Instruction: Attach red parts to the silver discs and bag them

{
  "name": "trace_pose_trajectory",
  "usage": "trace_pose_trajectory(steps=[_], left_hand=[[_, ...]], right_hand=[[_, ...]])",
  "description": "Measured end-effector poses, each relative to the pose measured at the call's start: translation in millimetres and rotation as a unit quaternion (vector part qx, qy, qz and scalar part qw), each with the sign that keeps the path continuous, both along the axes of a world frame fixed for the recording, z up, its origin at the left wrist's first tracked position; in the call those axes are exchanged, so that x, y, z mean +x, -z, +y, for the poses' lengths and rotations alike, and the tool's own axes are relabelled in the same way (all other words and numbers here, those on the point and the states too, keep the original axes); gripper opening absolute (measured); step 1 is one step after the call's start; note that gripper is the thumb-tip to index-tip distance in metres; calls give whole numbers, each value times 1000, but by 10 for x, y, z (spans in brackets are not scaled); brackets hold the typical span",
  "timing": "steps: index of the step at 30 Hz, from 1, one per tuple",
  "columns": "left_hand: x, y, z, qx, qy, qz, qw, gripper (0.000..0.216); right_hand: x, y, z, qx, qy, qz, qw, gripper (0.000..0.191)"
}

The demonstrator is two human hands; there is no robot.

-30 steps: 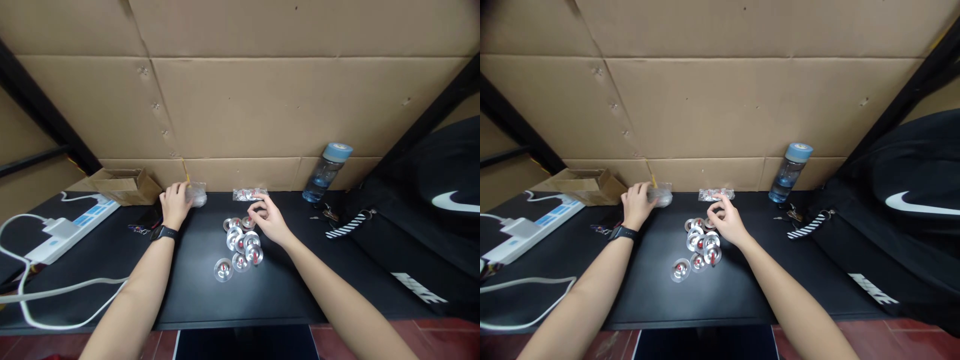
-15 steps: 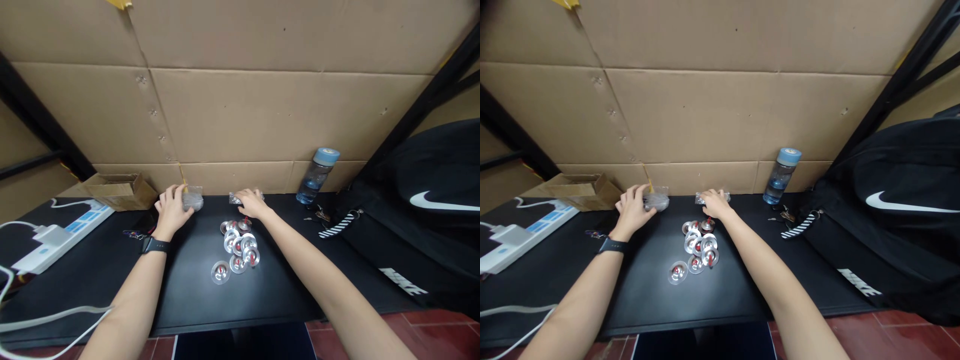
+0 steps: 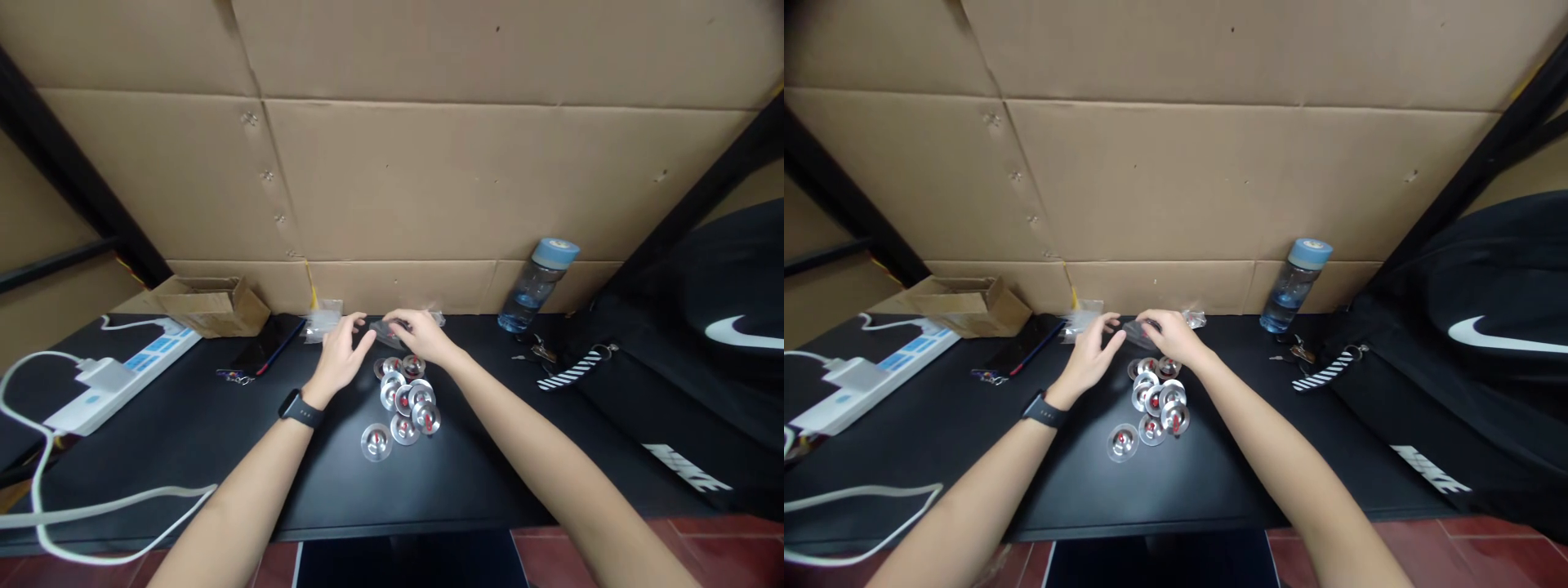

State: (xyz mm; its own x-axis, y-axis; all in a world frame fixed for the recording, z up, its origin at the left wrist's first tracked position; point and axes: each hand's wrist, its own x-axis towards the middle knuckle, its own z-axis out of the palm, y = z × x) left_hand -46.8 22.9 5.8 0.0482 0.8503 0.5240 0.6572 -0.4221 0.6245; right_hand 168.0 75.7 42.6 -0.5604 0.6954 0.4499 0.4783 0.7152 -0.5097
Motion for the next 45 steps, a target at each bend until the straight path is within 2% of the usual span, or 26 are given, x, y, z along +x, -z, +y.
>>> trace_pose_trajectory(steps=[3, 5, 7, 10, 13, 17, 20, 25, 29, 32, 34, 36, 38, 41, 45], left_hand=[[102, 11, -50, -31, 78, -62, 995, 36], [157, -12, -100, -60, 143, -66, 986, 40], [200, -41, -151, -88, 191, -45, 977, 50], [247, -70, -206, -112, 221, -17, 969, 48], [285, -73, -228, -111, 239, 0, 965, 36], [341, -59, -235, -111, 235, 17, 966, 21], [367, -48, -230, -99, 203, 12, 974, 19], [343, -22, -199, -106, 177, -84, 975, 25], [306, 8, -177, -119, 173, -94, 973, 29], [293, 9, -174, -110, 153, -69, 980, 23], [291, -23, -195, -73, 125, -60, 988, 21], [297, -82, -240, -5, 94, -30, 995, 29], [313, -145, -300, 54, 101, 35, 993, 35], [357, -193, -375, 90, 157, 140, 973, 42], [417, -161, -393, 116, 170, 236, 950, 40]], right_hand=[[178, -76, -278, -16, -53, 15, 998, 20], [274, -75, -437, -62, -39, 50, 996, 18], [340, -38, -555, -108, -7, 120, 987, 28], [401, 47, -645, -126, 36, 189, 973, 26], [439, 120, -649, -114, 56, 189, 974, 22], [456, 154, -620, -103, 83, 199, 971, 19], [456, 118, -624, -102, 79, 222, 966, 21], [474, 60, -621, -167, 13, 254, 953, 52], [484, 96, -580, -235, -2, 305, 923, 50], [492, 119, -549, -233, 18, 320, 918, 52], [500, 129, -529, -219, 36, 314, 923, 50], [506, 142, -511, -206, 59, 310, 926, 47], [501, 163, -497, -205, 79, 314, 924, 46], [475, 212, -492, -230, 89, 320, 915, 49], [432, 271, -508, -276, 73, 337, 897, 57]])
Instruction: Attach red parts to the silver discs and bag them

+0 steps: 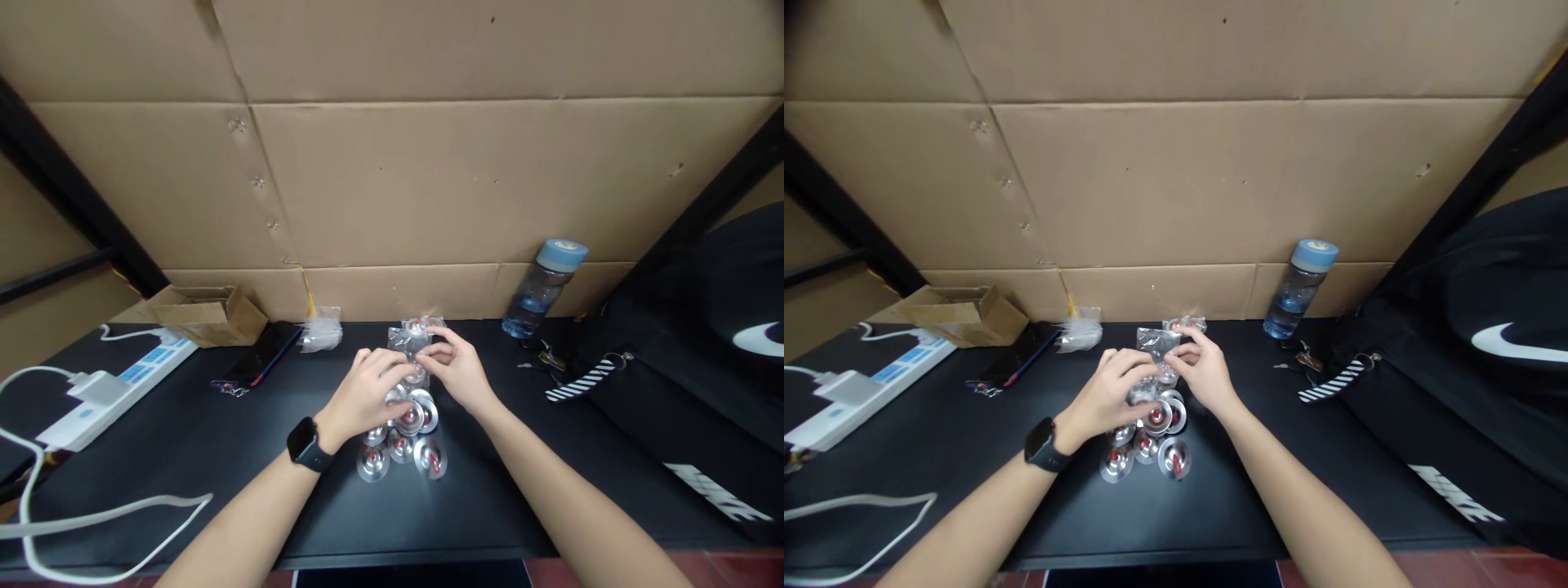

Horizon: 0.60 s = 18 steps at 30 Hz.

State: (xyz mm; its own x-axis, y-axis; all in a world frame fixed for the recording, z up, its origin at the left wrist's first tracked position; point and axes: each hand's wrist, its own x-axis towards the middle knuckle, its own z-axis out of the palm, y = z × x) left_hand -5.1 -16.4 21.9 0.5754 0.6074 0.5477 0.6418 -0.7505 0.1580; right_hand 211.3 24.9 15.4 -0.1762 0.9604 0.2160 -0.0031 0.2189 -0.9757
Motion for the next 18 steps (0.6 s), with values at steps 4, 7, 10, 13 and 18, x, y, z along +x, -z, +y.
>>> trace_pose_trajectory(steps=[4, 7, 10, 13, 18], left_hand=[[51, 13, 7, 62, -12, 63, 996, 33], [64, 11, 12, 95, -19, 70, 993, 26], [-4, 28, 63, 105, -42, 54, 992, 21], [-184, 29, 157, 108, -107, 28, 988, 16], [-606, -78, 264, 95, -283, 25, 954, 11]], right_hand=[[-29, -29, -49, -31, -16, 22, 999, 66], [-39, -79, -71, -34, -34, 18, 999, 74], [-19, -63, -16, -5, -54, 5, 999, 71], [54, 53, 120, 68, -6, -74, 995, 46], [155, 261, 441, 222, 15, -330, 917, 32]])
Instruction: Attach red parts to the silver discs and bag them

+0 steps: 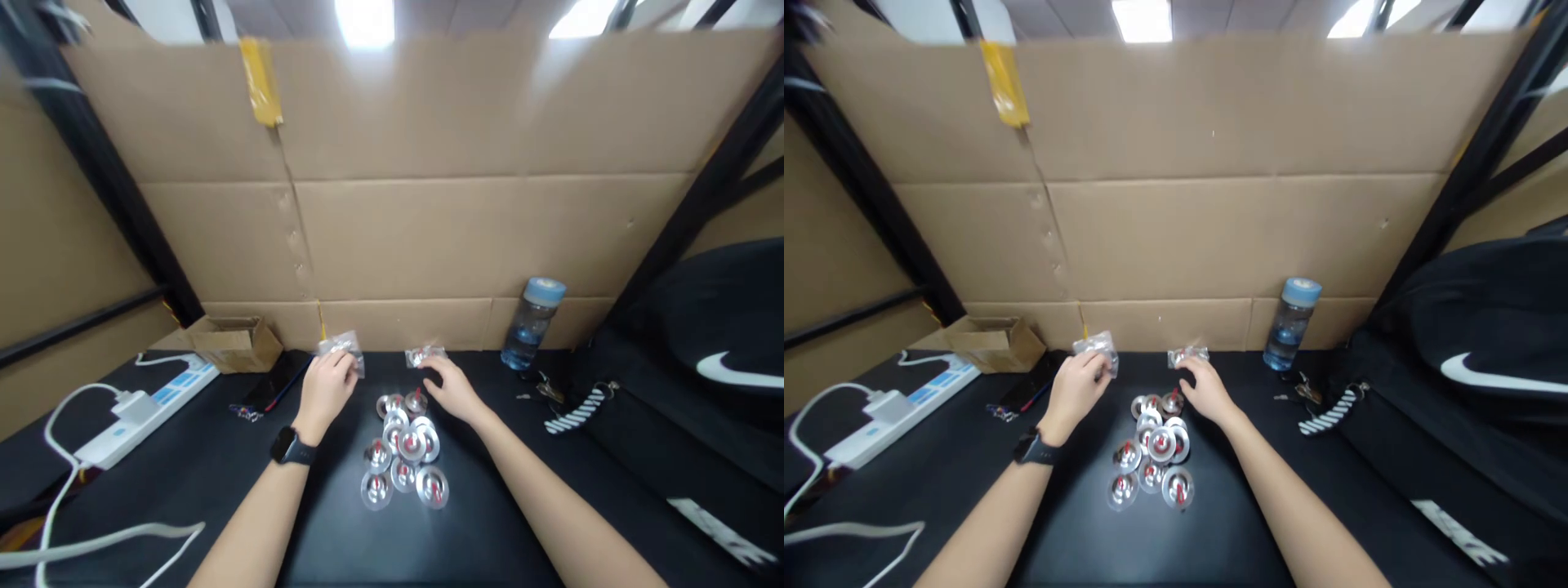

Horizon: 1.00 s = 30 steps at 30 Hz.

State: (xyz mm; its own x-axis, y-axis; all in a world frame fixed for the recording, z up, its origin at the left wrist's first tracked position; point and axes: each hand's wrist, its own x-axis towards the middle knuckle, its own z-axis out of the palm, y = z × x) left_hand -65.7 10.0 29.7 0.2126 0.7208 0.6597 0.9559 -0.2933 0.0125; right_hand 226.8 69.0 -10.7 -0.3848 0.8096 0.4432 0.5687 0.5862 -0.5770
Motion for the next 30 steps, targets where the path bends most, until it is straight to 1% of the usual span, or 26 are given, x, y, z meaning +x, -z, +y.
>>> trace_pose_trajectory(steps=[3, 5, 7, 9, 11, 14, 17, 19, 21, 22, 23, 24, 25, 26, 27, 28, 30], left_hand=[[-188, -22, 25, -26, -74, -2, 997, 15], [-261, 16, 51, -78, -91, -6, 993, 16], [-304, 85, 90, -126, -98, -16, 987, 17], [-332, 170, 133, -140, -105, -25, 984, 23], [-360, 255, 169, -160, -114, -27, 980, 24], [-409, 347, 197, -175, -121, -36, 976, 28], [-434, 349, 186, -181, -118, -55, 975, 37], [-396, 285, 159, -181, -94, -77, 976, 38], [-285, 193, 122, -167, -29, -123, 978, 31], [-200, 149, 101, -158, 23, -159, 974, 27], [-98, 116, 81, -154, 82, -206, 963, 24], [16, 98, 64, -154, 129, -256, 946, 25], [135, 98, 50, -158, 159, -304, 926, 29], [251, 116, 39, -163, 171, -352, 906, 32], [358, 150, 30, -179, 183, -386, 886, 37], [450, 196, 24, -197, 196, -409, 869, 42], [576, 298, 10, -246, 242, -421, 839, 48]], right_hand=[[-50, 30, 232, -2, 58, -135, 989, 51], [-115, 9, 365, -2, 68, -212, 975, 62], [-183, -36, 455, 0, 55, -279, 959, 61], [-240, -92, 497, 19, 51, -293, 955, 52], [-284, -149, 505, 38, 47, -301, 952, 42], [-333, -209, 484, 63, 35, -303, 950, 38], [-386, -222, 439, 82, 33, -287, 954, 39], [-427, -221, 387, 92, 50, -248, 963, 40], [-460, -238, 309, 89, 81, -154, 981, 37], [-468, -258, 258, 80, 89, -89, 989, 33], [-467, -284, 197, 66, 85, -21, 994, 28], [-456, -313, 128, 46, 60, 33, 997, 24], [-434, -339, 52, 31, 21, 83, 996, 21], [-404, -358, -29, 15, -21, 115, 993, 21], [-368, -364, -112, 2, -46, 141, 989, 22], [-331, -356, -192, -15, -59, 161, 985, 23], [-267, -300, -333, -51, -77, 203, 975, 25]])
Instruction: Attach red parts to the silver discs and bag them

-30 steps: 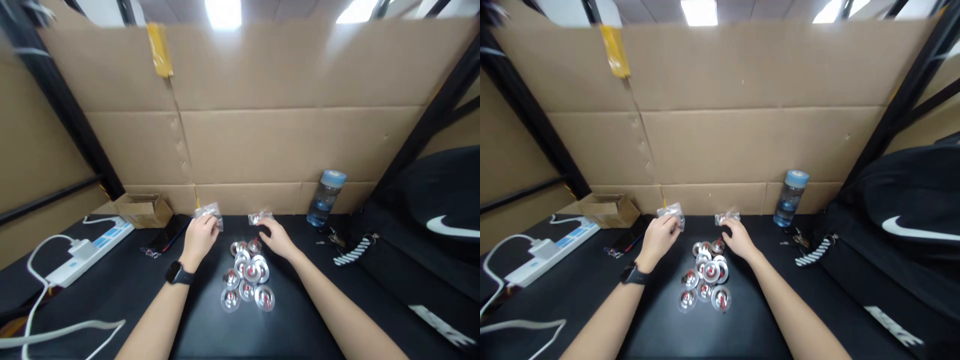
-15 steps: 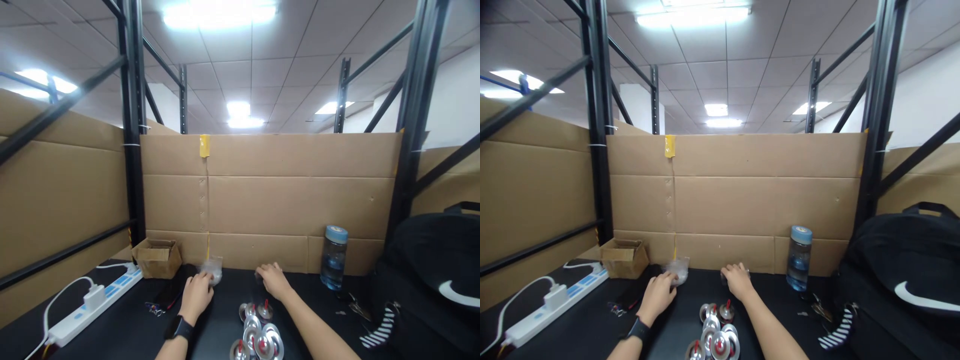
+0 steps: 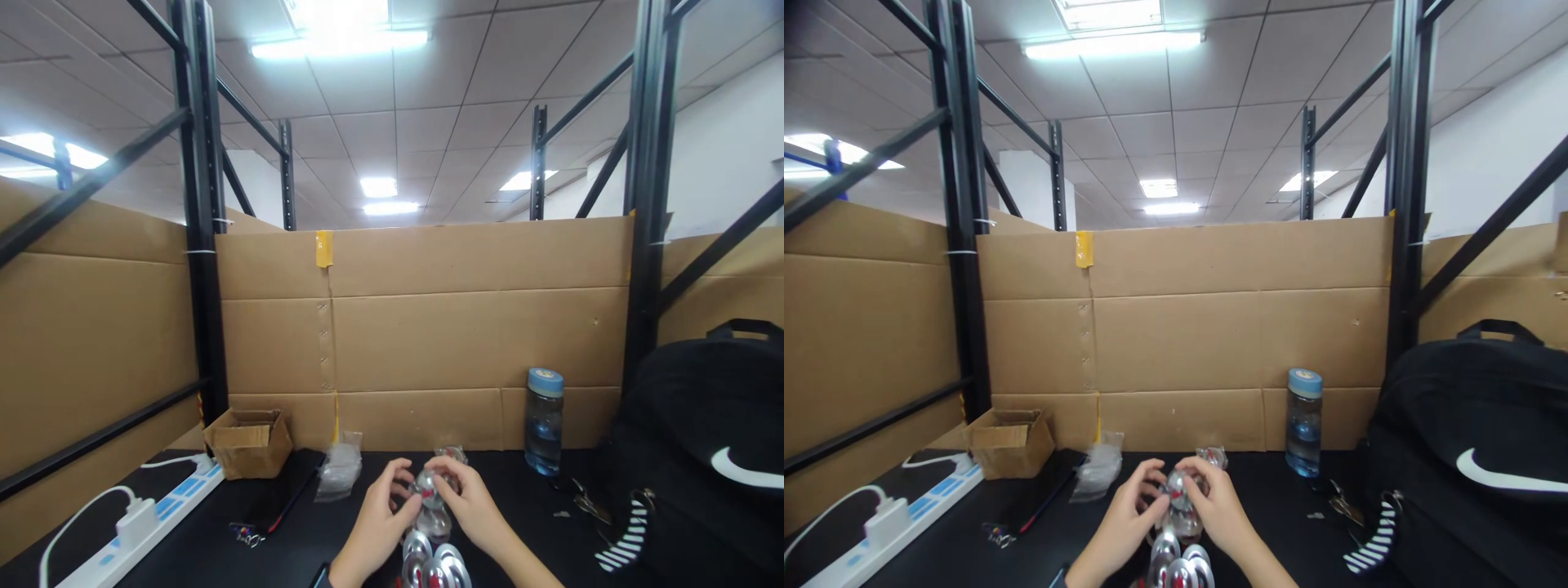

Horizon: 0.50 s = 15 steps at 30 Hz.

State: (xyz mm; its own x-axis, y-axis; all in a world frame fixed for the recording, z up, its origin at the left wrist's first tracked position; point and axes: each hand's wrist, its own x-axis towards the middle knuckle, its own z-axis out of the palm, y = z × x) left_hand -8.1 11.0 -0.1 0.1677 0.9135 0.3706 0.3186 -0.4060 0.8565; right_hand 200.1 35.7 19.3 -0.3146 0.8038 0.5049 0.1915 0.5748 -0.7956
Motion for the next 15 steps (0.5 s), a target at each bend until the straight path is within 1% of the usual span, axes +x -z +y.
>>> trace_pose_trajectory(steps=[2, 4, 5, 7, 8, 9, 10, 12, 13, 15], left_hand=[[53, 82, -18, -15, 57, 0, 998, 52], [58, 119, -42, -21, 96, 1, 995, 57], [53, 121, -55, -27, 115, -6, 993, 65], [46, 99, -80, -57, 158, -36, 985, 91], [49, 81, -92, -73, 173, -53, 981, 99], [56, 62, -103, -83, 176, -60, 979, 97], [68, 43, -113, -83, 164, -52, 982, 84], [100, 8, -134, -61, 108, -3, 992, 51], [116, -8, -143, -45, 80, 25, 995, 42], [141, -35, -154, -19, 47, 58, 997, 37]], right_hand=[[35, 79, -98, -21, 3, 35, 999, 28], [42, 135, -153, -35, 10, 35, 999, 30], [39, 146, -168, -38, 11, 30, 999, 32], [32, 140, -181, -29, 10, 12, 999, 33], [30, 129, -183, -19, 9, 0, 1000, 32], [31, 119, -181, -5, 10, -12, 1000, 30], [33, 113, -178, 10, 15, -20, 1000, 29], [38, 114, -167, 34, 31, -20, 999, 27], [41, 121, -160, 38, 40, -10, 998, 27], [44, 137, -146, 21, 48, 21, 998, 28]])
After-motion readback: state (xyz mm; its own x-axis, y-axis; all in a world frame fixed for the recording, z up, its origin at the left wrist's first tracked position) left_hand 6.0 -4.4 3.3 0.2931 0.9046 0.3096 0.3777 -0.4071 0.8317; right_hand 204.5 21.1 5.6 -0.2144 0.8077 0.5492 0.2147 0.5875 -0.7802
